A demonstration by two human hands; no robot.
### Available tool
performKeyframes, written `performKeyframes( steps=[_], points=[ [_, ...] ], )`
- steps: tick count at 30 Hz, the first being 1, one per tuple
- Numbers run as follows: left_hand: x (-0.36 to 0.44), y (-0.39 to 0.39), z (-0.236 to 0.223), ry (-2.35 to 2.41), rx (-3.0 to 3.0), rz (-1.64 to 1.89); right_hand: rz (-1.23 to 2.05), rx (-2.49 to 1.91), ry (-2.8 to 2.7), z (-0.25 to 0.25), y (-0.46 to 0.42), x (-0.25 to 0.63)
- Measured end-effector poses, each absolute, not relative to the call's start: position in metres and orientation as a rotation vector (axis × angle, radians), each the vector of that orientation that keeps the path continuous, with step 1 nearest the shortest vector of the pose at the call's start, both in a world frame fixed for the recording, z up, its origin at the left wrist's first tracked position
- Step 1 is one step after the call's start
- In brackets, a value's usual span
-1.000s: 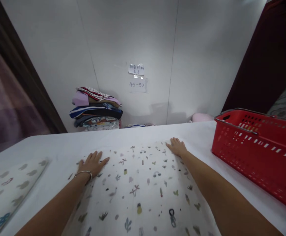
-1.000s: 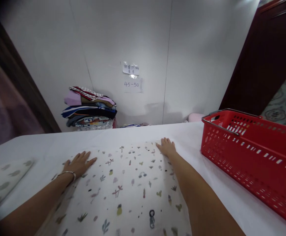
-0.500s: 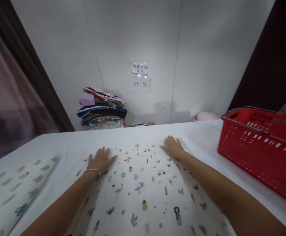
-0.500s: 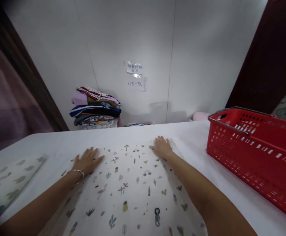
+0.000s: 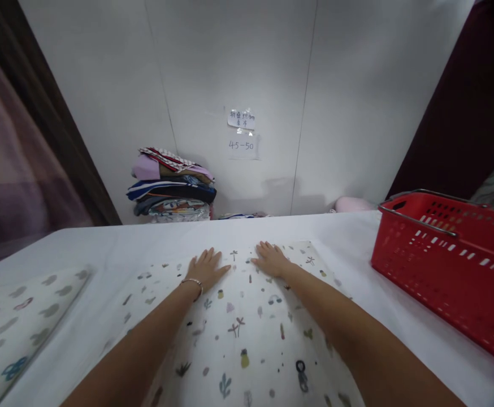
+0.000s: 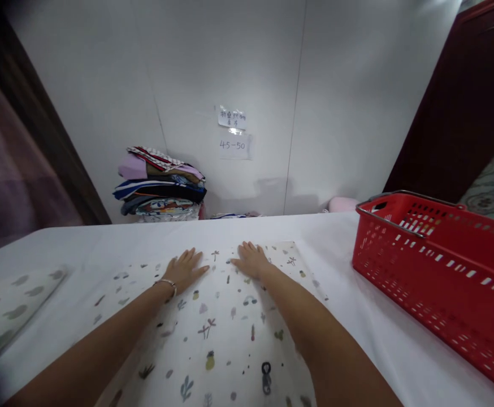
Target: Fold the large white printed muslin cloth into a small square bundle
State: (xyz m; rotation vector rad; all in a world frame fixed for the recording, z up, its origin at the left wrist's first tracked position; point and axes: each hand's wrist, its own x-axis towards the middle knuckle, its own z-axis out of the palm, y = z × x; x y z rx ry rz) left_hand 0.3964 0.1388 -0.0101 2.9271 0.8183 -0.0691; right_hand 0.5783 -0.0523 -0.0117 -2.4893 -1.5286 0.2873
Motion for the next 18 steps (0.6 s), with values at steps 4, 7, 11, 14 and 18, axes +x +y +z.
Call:
performKeyframes(
  steps=[4, 7, 11, 14, 18],
  points=[
    [0.364, 0.172, -0.017, 1.083, 2.893, -0.056, 0.206, -2.717, -1.228, -0.017, -0.083, 0.604],
    [0.351, 0.186, -0.022, 1.114, 2.880, -0.061, 0.218, -2.764, -1.165, -0.022, -0.097, 0.620],
    [0.354, 0.183, -0.009, 1.132, 2.834, -0.166, 0.299, -2.786, -1.151, -0.017, -0.098, 0.621],
    [0.342, 0.176, 0.007, 1.141, 2.829, -0.132, 0.244, -2.811, -1.079, -0.007, -0.115, 0.614],
    [0.287, 0.168, 0.010, 1.061, 2.973, -0.042, 0.109, -2.829, -1.144, -0.007, -0.178, 0.598]
  ],
)
